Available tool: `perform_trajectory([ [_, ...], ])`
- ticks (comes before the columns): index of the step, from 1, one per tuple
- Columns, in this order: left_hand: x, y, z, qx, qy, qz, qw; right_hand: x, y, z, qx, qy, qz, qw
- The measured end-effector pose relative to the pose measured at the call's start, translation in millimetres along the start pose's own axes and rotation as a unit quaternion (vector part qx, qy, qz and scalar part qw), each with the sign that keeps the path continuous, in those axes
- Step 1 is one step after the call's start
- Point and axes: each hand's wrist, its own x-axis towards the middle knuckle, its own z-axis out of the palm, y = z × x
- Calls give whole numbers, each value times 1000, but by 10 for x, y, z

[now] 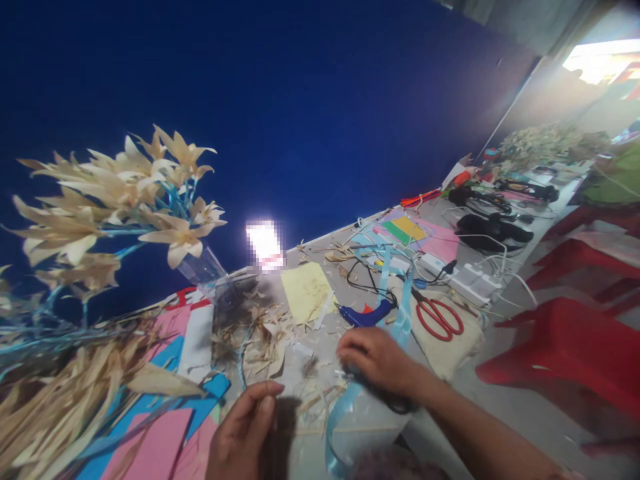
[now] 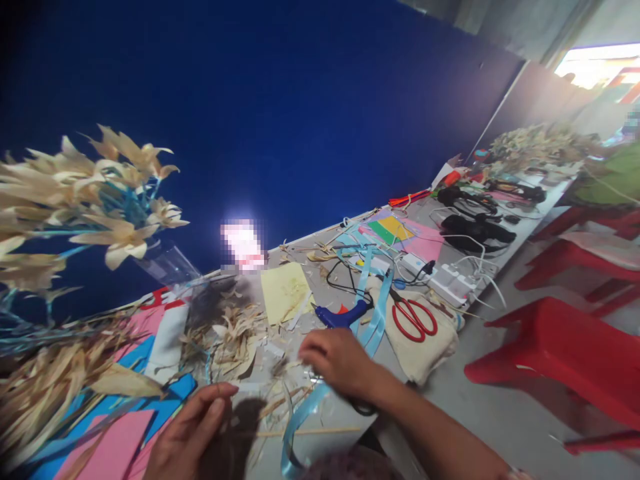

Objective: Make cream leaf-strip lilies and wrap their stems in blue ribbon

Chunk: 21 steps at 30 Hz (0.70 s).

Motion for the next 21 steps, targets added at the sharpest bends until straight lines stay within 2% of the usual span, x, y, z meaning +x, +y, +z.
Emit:
perform_trajectory([
  [2,-2,28,-29,-44,2,-24,999,-74,204,-312,-106,61,36,992],
  [4,6,37,-31,-92,-6,-54,994,-156,355,-544,-173,81,74,979],
  [7,37,47,-8,-118,-23,-69,990,-264,443,-630,-211,10,80,974],
  [11,56,81,-11,-87,-20,-42,995,-370,402,-341,-226,-94,33,969],
  [16,9,90,-55,-37,-16,-33,999,-414,291,123,-197,-168,-67,964],
  [21,-64,165,-177,-115,6,9,993,-295,207,398,-266,-217,-128,931],
])
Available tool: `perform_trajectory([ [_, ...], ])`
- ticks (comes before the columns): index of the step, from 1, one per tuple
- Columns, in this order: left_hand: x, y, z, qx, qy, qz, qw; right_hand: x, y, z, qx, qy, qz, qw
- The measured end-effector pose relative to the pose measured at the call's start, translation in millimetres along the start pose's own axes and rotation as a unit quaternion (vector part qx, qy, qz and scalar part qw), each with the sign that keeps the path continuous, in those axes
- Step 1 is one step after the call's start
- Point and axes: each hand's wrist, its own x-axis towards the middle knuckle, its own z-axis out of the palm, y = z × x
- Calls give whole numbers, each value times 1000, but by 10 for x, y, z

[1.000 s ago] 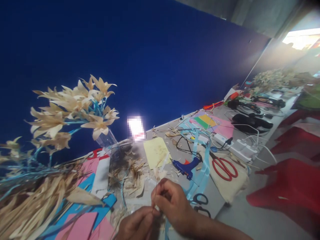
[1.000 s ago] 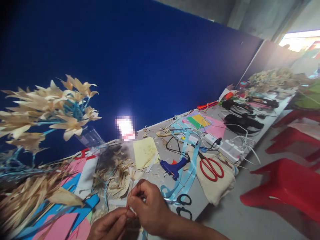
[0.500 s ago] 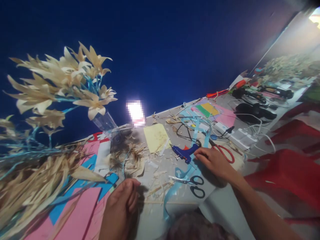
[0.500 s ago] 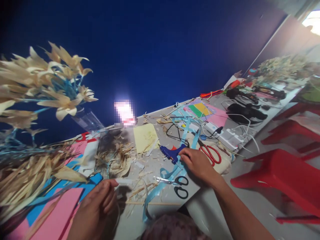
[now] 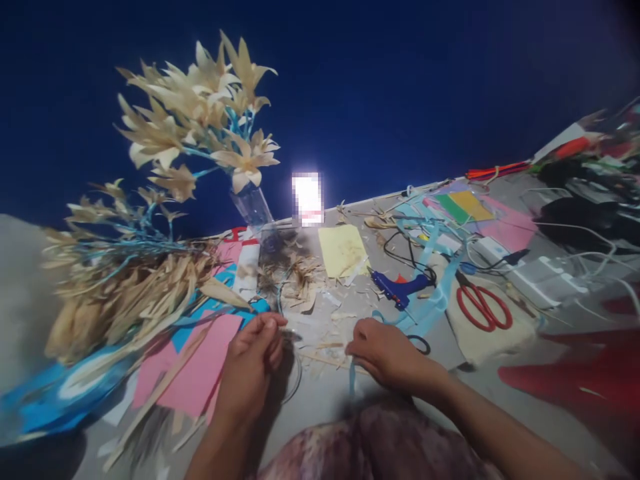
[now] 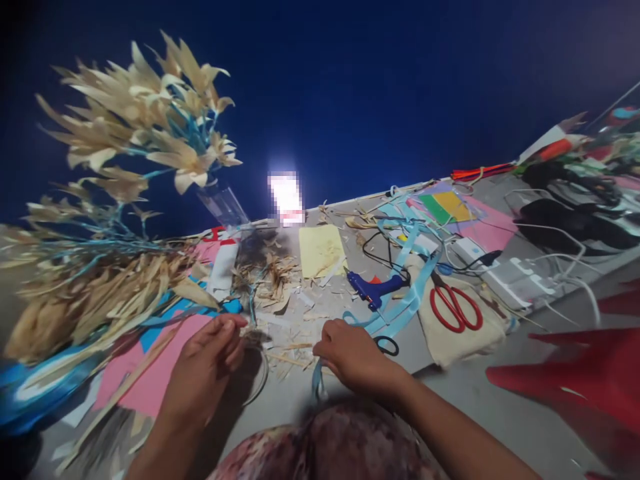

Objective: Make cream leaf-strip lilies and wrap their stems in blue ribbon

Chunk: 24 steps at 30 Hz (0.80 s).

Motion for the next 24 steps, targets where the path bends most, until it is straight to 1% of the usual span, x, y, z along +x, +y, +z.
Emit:
perform_trajectory([
  [2,-50,96,-85,-31,17,21,999,53,-4,25,-3,21,-16,1000],
  [4,-114,189,-181,-49,40,34,997,68,23,42,15,62,-25,998],
  [6,-170,243,-260,-50,60,32,996,66,74,48,45,103,-32,993],
  [7,-189,246,-284,-45,62,27,997,64,104,47,60,122,-33,990],
  [9,-198,208,-287,-28,40,12,999,70,160,33,84,162,-33,983],
  [12,-154,87,-162,7,-20,-19,1000,95,205,-13,104,228,-38,967],
  [16,-59,-60,151,67,-46,-29,996,131,170,-72,116,290,-51,949],
  [18,-18,-125,306,82,-76,-35,993,148,126,-75,107,303,-50,946],
  [20,13,-200,430,96,-118,-44,987,151,87,-71,93,311,-47,945],
  [22,34,-280,507,101,-140,-54,983,110,79,-86,83,318,-44,943],
  [24,45,-345,536,74,-141,-65,985,-11,119,-135,75,325,-20,943],
])
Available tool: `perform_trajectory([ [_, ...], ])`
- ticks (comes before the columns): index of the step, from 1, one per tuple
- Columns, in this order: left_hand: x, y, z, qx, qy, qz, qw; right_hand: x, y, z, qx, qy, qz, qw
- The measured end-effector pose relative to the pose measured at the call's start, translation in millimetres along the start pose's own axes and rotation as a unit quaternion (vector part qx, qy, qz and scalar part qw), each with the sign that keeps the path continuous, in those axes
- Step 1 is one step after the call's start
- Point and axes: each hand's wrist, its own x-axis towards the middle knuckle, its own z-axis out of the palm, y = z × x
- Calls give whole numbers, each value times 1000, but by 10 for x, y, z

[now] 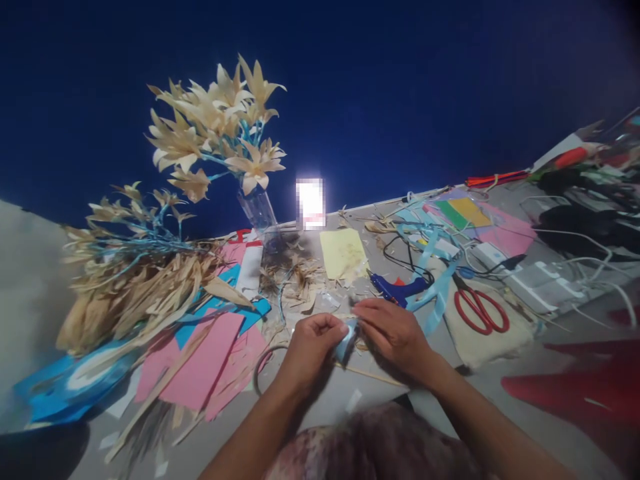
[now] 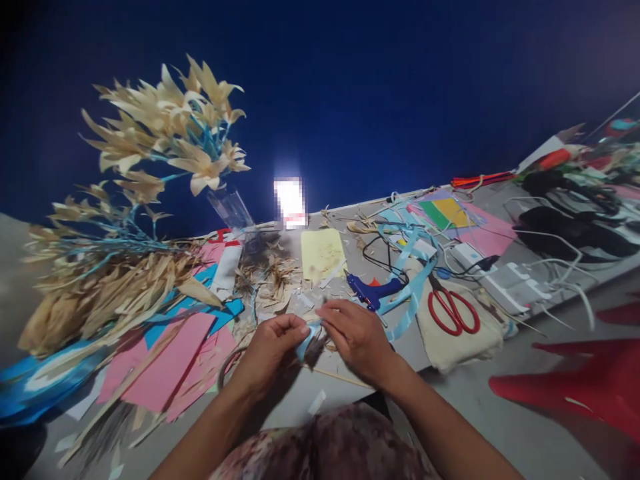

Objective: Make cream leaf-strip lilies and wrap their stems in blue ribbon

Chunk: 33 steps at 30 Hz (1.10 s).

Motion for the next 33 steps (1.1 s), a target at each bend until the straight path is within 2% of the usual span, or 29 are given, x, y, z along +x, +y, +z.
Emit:
perform_trajectory([
  [2,8,-35,-6,-40,-1,-12,999,-120,55,-189,-35,-32,54,997],
  [3,8,-42,-18,-52,-2,-19,998,-199,87,-289,-60,-73,90,991],
  [5,3,-40,-47,-57,-5,-40,998,-376,146,-450,-124,-187,158,962],
  [7,1,-27,-67,-56,-10,-61,996,-534,179,-512,-179,-249,206,929],
  [10,6,-8,-75,-54,-22,-81,995,-652,161,-446,-219,-250,240,912],
  [14,18,-7,-74,-53,-22,-86,995,-595,75,-354,-235,-248,264,902],
  [19,25,-17,-76,-74,-18,-93,993,-517,68,-429,-227,-262,297,890],
  [21,31,-17,-78,-94,-8,-97,991,-551,115,-493,-162,-250,319,900],
  [23,43,-15,-84,-109,3,-98,989,-623,182,-567,-16,-228,356,906],
  [24,50,-14,-89,-114,6,-100,988,-666,219,-607,77,-211,380,897],
  [26,64,-5,-98,-125,4,-108,986,-748,287,-688,246,-175,421,855],
  [29,78,20,-108,-150,-17,-125,981,-801,335,-779,383,-154,421,807],
  [33,73,37,-97,-146,-35,-114,982,-703,246,-732,453,-249,395,759],
])
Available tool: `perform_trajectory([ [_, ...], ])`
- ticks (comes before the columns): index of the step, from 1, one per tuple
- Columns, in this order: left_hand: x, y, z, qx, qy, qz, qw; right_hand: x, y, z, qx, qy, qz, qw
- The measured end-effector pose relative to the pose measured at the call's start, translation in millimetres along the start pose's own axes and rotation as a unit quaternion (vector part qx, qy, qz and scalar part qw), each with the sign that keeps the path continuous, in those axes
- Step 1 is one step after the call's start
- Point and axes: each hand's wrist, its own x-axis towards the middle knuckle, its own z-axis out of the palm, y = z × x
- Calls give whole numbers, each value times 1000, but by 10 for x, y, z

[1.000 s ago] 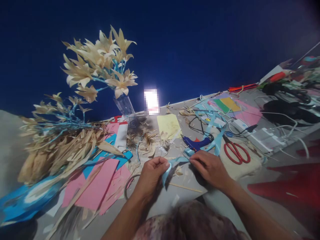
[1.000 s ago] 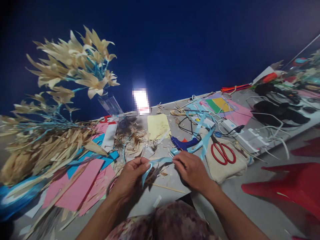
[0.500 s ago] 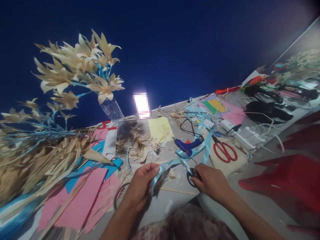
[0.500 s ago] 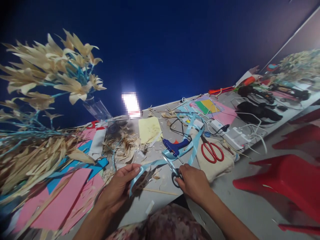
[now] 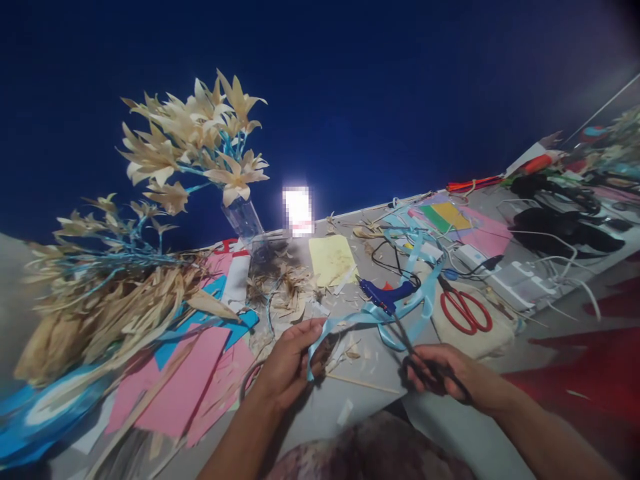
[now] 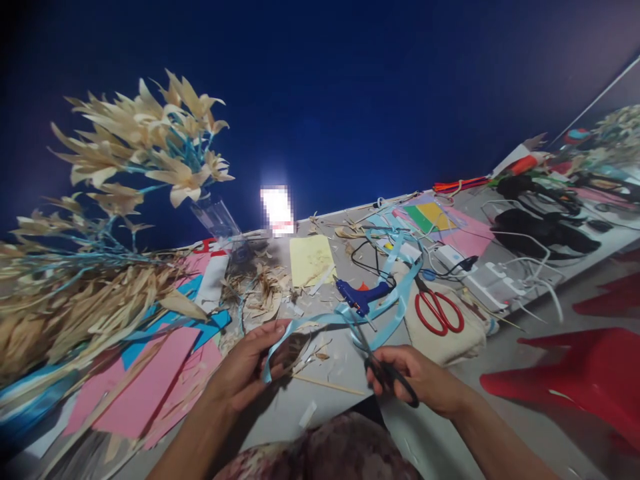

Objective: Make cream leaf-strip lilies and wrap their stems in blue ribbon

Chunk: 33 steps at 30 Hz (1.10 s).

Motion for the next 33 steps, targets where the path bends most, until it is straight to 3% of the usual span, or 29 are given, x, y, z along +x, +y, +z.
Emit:
perform_trajectory([
  [4,-30,-27,20,42,30,25,998,197,-22,204,30,-85,19,996],
  [7,-60,-32,16,105,9,49,993,334,-15,271,71,-105,21,992],
  [12,-78,10,-62,183,-6,60,981,461,-113,261,68,-114,40,990],
  [19,-38,95,-190,161,-43,35,985,492,-192,238,43,-135,27,990],
  [24,24,150,-234,158,-74,36,984,475,-225,258,31,-112,31,993],
  [28,31,162,-181,121,-101,49,986,463,-215,265,33,-104,35,993],
  [33,26,86,-7,124,-74,96,985,457,-208,255,38,-101,32,994],
])
